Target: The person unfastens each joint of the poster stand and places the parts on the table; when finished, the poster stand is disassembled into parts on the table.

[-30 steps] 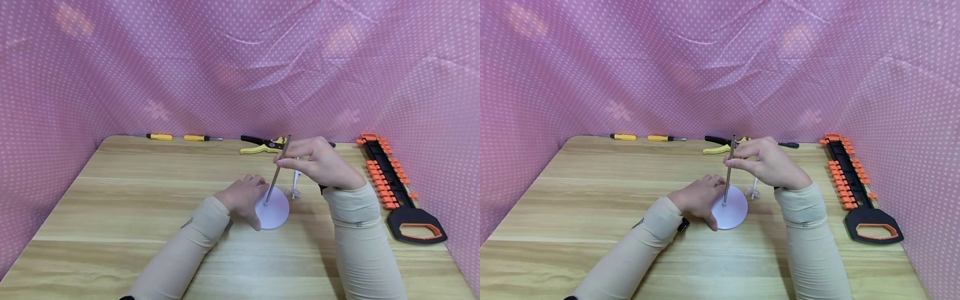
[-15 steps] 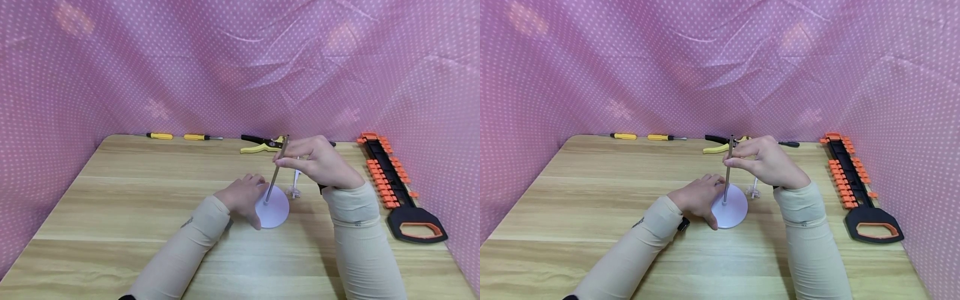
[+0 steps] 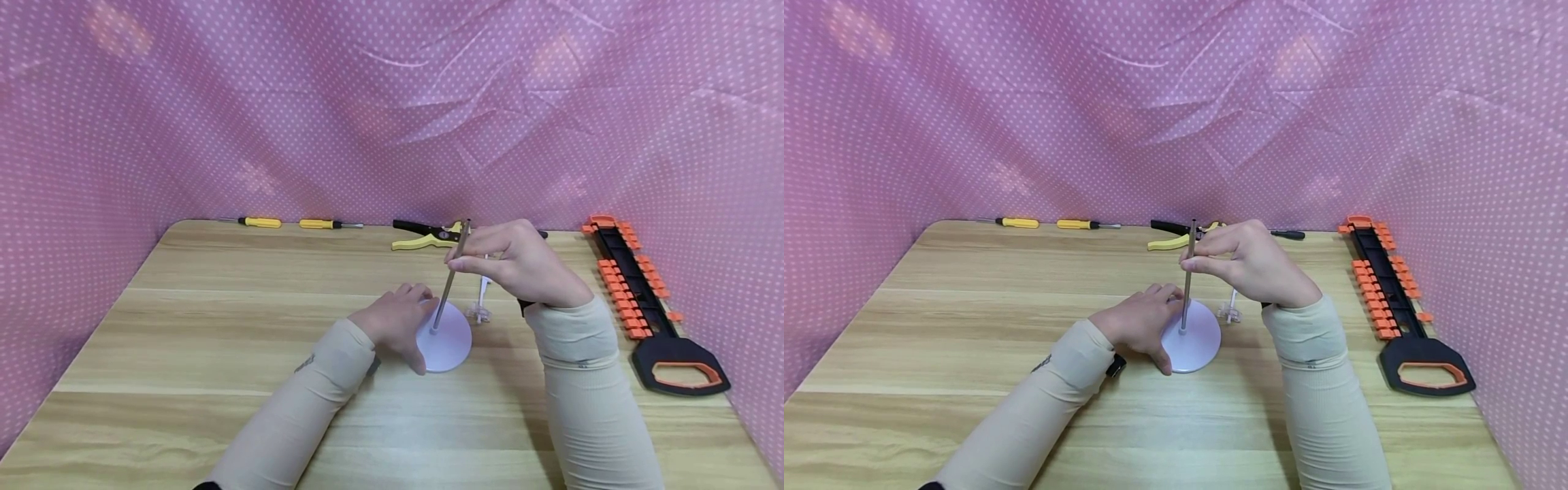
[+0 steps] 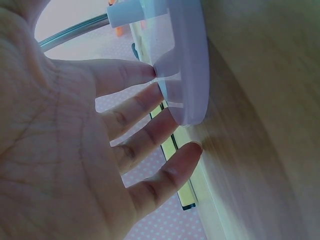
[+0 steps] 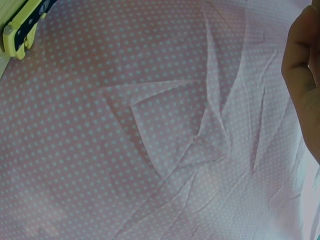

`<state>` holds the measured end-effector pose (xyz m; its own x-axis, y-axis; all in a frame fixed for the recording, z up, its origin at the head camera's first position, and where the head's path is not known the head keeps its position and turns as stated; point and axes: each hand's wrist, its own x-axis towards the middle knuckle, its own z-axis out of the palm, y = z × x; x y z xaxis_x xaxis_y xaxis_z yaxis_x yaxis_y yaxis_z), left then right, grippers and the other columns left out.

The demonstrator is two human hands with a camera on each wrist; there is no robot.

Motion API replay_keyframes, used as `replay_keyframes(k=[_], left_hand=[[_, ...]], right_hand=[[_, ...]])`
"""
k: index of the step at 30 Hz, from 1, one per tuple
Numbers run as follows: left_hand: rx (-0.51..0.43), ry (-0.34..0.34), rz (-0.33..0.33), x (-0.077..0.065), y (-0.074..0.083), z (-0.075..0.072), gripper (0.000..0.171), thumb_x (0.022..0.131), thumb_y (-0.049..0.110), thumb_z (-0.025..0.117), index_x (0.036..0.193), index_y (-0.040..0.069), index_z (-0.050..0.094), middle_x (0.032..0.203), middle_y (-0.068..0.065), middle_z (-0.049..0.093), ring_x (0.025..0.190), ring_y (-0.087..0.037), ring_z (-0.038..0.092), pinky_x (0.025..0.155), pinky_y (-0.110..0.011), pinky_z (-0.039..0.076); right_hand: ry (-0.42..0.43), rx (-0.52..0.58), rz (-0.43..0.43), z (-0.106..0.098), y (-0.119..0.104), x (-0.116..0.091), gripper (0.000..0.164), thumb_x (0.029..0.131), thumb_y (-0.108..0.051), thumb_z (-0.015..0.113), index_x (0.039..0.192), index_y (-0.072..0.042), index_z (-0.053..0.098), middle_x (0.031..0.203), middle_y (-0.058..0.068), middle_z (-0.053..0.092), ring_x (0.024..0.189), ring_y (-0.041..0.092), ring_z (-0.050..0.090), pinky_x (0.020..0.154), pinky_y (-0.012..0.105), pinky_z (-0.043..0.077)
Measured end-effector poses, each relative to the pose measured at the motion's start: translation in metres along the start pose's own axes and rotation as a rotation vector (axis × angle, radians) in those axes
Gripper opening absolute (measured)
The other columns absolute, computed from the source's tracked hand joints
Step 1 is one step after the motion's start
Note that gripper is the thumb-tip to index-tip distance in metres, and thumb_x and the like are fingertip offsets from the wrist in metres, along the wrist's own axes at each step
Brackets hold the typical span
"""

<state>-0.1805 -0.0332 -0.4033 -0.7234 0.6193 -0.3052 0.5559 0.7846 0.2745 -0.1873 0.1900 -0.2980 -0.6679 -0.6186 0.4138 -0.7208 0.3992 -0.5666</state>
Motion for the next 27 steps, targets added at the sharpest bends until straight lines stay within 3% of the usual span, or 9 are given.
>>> replay_keyframes(k=[4,9,14,20,27], left_hand=[[0.0,-0.002,0.002,0.0,-0.0006,-0.001,0.123,0.066,0.053,0.1,0.165,0.015,0.038,0.165,-0.003,0.038,0.148,-0.025,0.037,0.121,-0.046,0.043],[-0.005,0.001,0.002,0.0003,-0.0018,-0.0018,0.122,0.065,0.052,0.1,0.164,0.015,0.04,0.165,-0.003,0.038,0.148,-0.025,0.038,0.122,-0.046,0.042],[-0.016,0.009,0.003,0.0004,-0.0029,-0.0019,0.122,0.064,0.051,0.101,0.164,0.015,0.041,0.165,-0.003,0.039,0.148,-0.025,0.038,0.122,-0.046,0.042],[-0.019,0.01,0.003,0.0008,-0.004,-0.0019,0.122,0.063,0.051,0.101,0.164,0.016,0.041,0.165,-0.003,0.038,0.149,-0.025,0.038,0.122,-0.046,0.042],[-0.018,0.003,0.007,0.0018,-0.005,-0.0037,0.123,0.064,0.051,0.101,0.164,0.015,0.04,0.167,-0.003,0.037,0.15,-0.025,0.036,0.123,-0.046,0.041]], right_hand=[[0.035,0.048,-0.003,-0.0003,0.0002,0.0002,0.018,0.095,-0.003,0.078,0.096,-0.019,0.087,0.097,-0.008,0.082,0.095,0.01,0.077,0.089,0.018,0.06],[0.093,0.12,-0.013,-0.0038,-0.0012,-0.0006,0.021,0.095,0.001,0.077,0.092,-0.018,0.087,0.09,-0.006,0.08,0.08,0.012,0.074,0.076,0.019,0.059],[0.101,0.1,0.017,-0.0053,-0.0017,0.0003,0.021,0.096,-0.004,0.077,0.092,-0.022,0.086,0.089,-0.009,0.079,0.078,0.011,0.072,0.072,0.018,0.057],[0.129,0.065,0.044,-0.0044,-0.0013,0.0011,0.019,0.096,-0.002,0.077,0.092,-0.018,0.086,0.088,-0.007,0.079,0.078,0.009,0.07,0.071,0.017,0.055],[0.151,-0.013,0.107,-0.0048,-0.0005,0.0027,0.013,0.099,-0.008,0.075,0.094,-0.016,0.084,0.091,-0.007,0.08,0.085,0.004,0.071,0.08,0.016,0.054]])
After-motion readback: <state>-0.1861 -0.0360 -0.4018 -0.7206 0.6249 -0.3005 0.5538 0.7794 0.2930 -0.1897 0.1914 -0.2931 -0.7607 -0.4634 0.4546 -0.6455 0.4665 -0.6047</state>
